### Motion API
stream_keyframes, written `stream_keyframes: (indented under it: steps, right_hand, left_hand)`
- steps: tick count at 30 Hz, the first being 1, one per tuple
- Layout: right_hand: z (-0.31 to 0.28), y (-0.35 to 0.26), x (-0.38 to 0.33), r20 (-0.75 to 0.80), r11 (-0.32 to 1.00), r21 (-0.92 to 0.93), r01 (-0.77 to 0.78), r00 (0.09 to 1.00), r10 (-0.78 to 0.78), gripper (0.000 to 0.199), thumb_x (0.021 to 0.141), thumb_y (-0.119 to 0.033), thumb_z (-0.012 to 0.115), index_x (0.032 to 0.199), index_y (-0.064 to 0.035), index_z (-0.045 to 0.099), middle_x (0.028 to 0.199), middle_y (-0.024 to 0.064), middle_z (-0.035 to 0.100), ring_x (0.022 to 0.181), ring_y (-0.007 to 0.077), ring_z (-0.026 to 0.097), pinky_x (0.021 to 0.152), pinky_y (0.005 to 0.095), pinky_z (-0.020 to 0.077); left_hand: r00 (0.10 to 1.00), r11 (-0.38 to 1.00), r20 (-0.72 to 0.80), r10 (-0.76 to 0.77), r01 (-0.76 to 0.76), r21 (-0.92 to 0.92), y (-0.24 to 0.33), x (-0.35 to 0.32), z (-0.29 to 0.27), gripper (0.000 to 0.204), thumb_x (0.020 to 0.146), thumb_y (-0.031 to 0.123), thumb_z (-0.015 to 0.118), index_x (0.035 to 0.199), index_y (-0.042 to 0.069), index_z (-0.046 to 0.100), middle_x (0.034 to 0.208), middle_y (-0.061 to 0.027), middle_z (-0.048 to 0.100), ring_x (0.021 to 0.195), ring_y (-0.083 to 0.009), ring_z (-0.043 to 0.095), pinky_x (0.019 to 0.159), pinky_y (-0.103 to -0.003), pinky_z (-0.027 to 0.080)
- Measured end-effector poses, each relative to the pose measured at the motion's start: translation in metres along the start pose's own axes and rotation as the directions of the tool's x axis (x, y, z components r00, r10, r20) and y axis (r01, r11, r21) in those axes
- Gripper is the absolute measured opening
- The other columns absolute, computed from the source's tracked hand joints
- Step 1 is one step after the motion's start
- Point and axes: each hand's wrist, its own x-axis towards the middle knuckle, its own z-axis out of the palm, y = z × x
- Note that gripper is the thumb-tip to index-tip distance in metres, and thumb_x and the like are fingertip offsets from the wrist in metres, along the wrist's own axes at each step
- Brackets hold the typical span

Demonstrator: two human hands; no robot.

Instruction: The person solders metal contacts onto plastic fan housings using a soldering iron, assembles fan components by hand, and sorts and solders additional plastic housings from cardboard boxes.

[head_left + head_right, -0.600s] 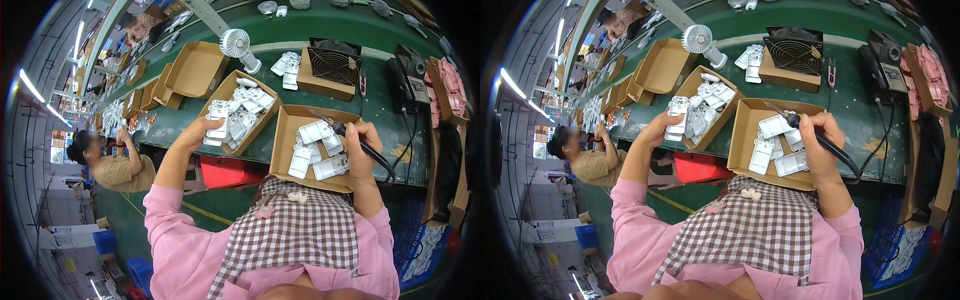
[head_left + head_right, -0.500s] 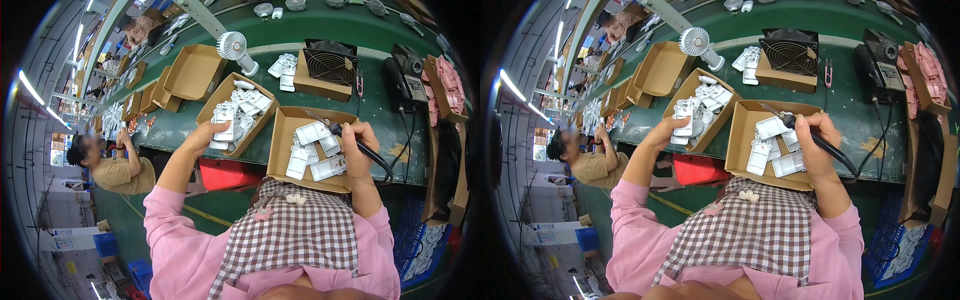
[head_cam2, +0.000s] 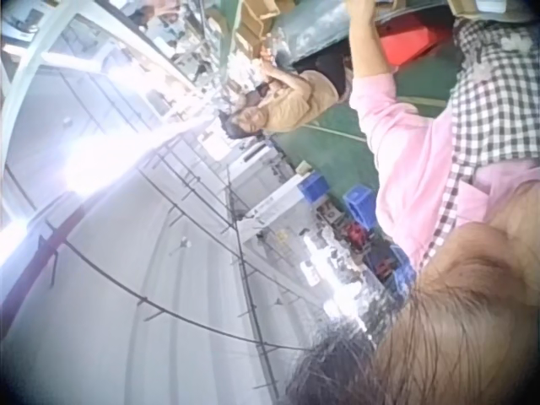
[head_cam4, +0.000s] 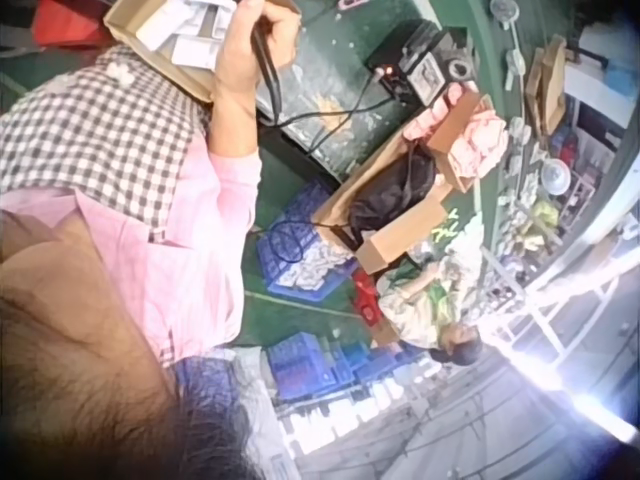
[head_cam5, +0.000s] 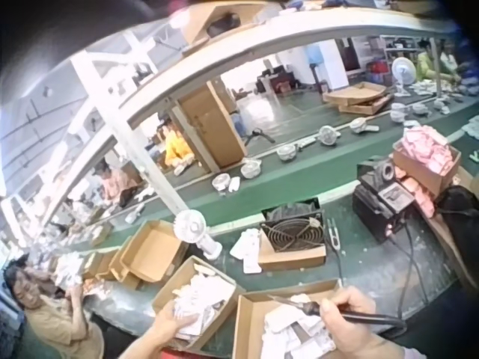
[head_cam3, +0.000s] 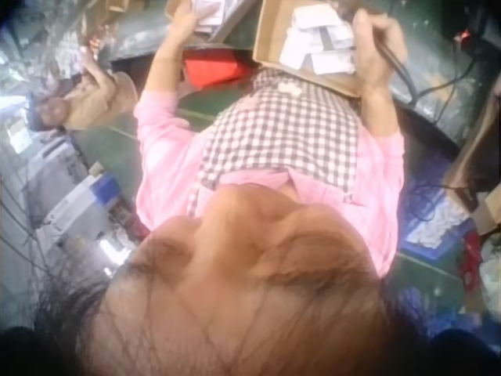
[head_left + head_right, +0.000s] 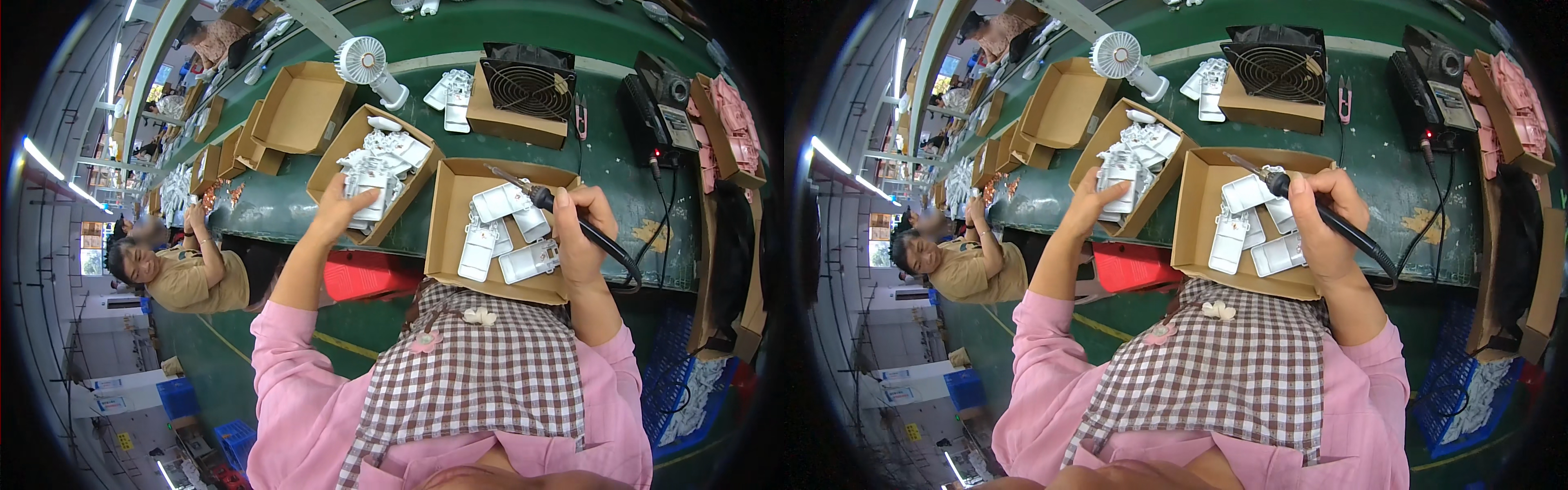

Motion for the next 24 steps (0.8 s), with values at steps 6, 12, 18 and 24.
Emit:
stream_keyframes:
  steps: [6,12,18,24]
  right_hand:
    - [0.000,0.002,0.000,-0.003,1.000,-0.026,-0.004,1.000,0.004,0.016,0.087,-0.008,0.066,0.077,-0.0030,0.054,0.065,-0.0015,0.050,0.059,0.0042,0.040,0.053,0.0208,0.0323]
    - [0.002,-0.001,0.001,-0.035,1.000,0.018,-0.015,0.999,0.015,0.015,0.087,-0.006,0.065,0.077,-0.0032,0.053,0.067,-0.0011,0.052,0.056,0.0038,0.043,0.052,0.0195,0.0336]
    - [0.001,-0.002,-0.003,-0.116,0.990,0.144,0.003,0.993,0.014,0.014,0.089,-0.007,0.062,0.081,-0.0039,0.051,0.070,0.0022,0.052,0.052,0.0048,0.047,0.047,0.0190,0.0366]
    - [0.002,-0.002,-0.005,-0.179,0.977,0.174,0.127,0.979,-0.095,0.014,0.092,-0.010,0.058,0.085,-0.0036,0.048,0.069,0.0045,0.051,0.050,0.0073,0.048,0.045,0.0202,0.0387]
  left_hand:
    - [0.998,0.854,0.024,-0.056,0.060,-0.517,0.003,-0.008,-0.040,0.050,0.081,0.011,0.071,0.125,0.002,0.048,0.111,-0.0095,0.062,0.097,-0.0202,0.063,0.084,-0.040,0.053]
    - [0.971,0.452,0.095,0.221,-0.016,-0.892,-0.004,-0.036,-0.038,0.054,0.091,0.012,0.055,0.140,0.003,0.035,0.136,-0.0211,0.045,0.107,-0.0384,0.059,0.085,-0.060,0.052]
    - [0.904,0.295,0.215,0.369,0.105,-0.950,0.002,-0.024,0.025,0.067,0.083,0.007,0.063,0.143,0.004,0.031,0.132,-0.0192,0.048,0.110,-0.0397,0.056,0.071,-0.042,0.055]
    - [0.879,0.538,0.404,0.252,0.220,-0.814,0.030,0.000,0.118,0.056,0.080,0.003,0.063,0.133,-0.001,0.042,0.119,-0.0195,0.057,0.104,-0.0303,0.060,0.071,-0.035,0.056]
